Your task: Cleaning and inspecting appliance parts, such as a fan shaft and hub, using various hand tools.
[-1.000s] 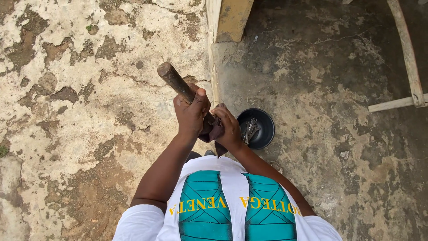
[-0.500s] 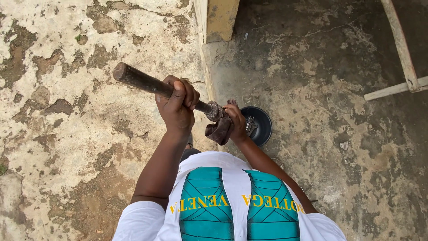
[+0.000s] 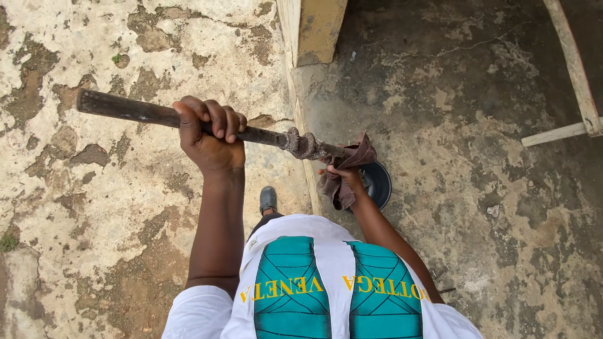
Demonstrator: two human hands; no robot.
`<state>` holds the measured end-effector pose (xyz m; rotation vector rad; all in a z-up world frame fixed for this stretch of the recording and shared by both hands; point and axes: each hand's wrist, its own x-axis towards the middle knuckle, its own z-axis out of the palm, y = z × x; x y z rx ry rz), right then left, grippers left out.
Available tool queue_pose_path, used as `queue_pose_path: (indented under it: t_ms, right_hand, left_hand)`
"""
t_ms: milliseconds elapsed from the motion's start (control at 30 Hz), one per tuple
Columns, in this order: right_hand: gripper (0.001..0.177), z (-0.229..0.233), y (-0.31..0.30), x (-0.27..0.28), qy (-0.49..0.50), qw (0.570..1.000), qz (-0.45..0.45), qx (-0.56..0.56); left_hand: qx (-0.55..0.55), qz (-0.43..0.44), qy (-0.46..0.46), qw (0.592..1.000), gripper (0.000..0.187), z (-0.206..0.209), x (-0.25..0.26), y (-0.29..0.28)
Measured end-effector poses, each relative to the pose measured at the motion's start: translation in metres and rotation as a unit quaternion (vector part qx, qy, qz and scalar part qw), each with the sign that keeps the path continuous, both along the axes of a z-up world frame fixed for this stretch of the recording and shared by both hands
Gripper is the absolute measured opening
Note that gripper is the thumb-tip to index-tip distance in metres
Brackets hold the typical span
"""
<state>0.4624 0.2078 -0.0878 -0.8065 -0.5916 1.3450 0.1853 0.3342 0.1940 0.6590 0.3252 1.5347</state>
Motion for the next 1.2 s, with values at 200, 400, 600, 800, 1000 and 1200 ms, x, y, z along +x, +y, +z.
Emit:
queue_pose_path:
  t_ms: [200, 400, 600, 800, 1000, 1200]
  right_hand:
    - [0.042, 0.102, 0.027, -0.04, 0.322, 0.945, -0.052, 0.019]
    - [0.02, 0.081, 0.057, -0.024, 0.239, 0.95, -0.199, 0.023]
    - [0.021, -0.011, 0.073, 0.024, -0.062, 0.953, -0.296, -0.015]
    - [0.032, 0.012, 0.066, 0.01, -0.353, 0.863, -0.339, -0.128]
    - [0.037, 0.003, 0.049, 0.046, -0.529, 0.763, -0.337, -0.156]
    - [0.033, -0.022, 0.037, 0.072, -0.37, 0.854, -0.322, -0.174]
  left_hand:
    - [-0.025, 0.002, -0.042, 0.999, 0.046, -0.022, -0.001, 0.021]
    - [-0.057, -0.008, -0.051, 0.997, 0.049, -0.036, 0.0, 0.039]
    - [-0.016, -0.053, -0.031, 0.998, 0.049, -0.036, 0.002, 0.05]
    - [0.009, -0.08, -0.007, 0.997, 0.049, -0.041, 0.008, 0.056]
    - [0.103, -0.1, 0.032, 0.989, 0.046, -0.035, 0.016, 0.058]
    - [0.076, -0.071, 0.032, 0.994, 0.045, -0.038, 0.015, 0.074]
